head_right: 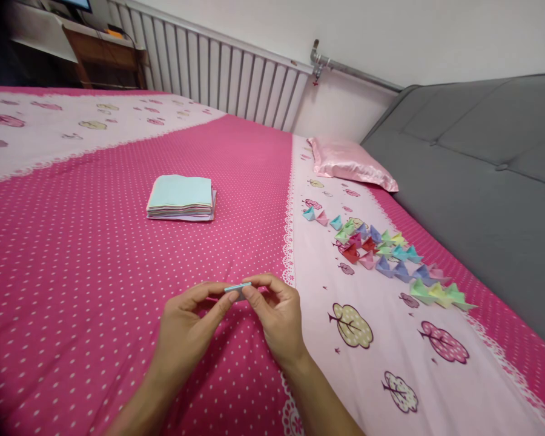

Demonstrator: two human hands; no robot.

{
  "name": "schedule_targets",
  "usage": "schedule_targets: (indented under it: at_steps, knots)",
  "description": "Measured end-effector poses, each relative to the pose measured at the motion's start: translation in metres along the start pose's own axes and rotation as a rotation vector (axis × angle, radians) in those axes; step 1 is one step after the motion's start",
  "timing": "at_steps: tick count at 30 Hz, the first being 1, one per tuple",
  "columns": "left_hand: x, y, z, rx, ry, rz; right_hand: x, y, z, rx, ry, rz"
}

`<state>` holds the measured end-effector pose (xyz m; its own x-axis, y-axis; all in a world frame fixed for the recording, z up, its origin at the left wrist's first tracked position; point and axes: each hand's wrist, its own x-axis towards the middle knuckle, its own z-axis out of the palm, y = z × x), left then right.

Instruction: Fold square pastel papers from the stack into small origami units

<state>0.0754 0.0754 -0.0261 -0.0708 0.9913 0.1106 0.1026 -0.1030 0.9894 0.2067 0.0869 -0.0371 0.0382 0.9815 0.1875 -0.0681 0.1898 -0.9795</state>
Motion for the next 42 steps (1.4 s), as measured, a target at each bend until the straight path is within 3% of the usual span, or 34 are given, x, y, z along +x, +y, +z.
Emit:
schedule_targets:
  at_steps: [6, 32, 36, 42]
  knots:
    - [0.0007, -0.0014, 0.0008, -0.033, 0.054, -0.013, -0.0007, -0.0006, 0.0013, 0.013, -0.034, -0.007]
    - [-0.0009, 0.0039, -0.0017, -0.008, -0.008, 0.001, -0.0002, -0.0055, 0.0005, -0.191, -0.066, -0.064]
    - [-0.0013, 0.0040, -0.0017, -0.012, -0.011, 0.008, -0.0004, -0.0049, 0.0005, -0.165, -0.080, -0.054]
    - [0.0002, -0.0013, 0.0014, -0.095, -0.015, -0.025, -0.0005, 0.0012, 0.0028, 0.031, -0.023, 0.086]
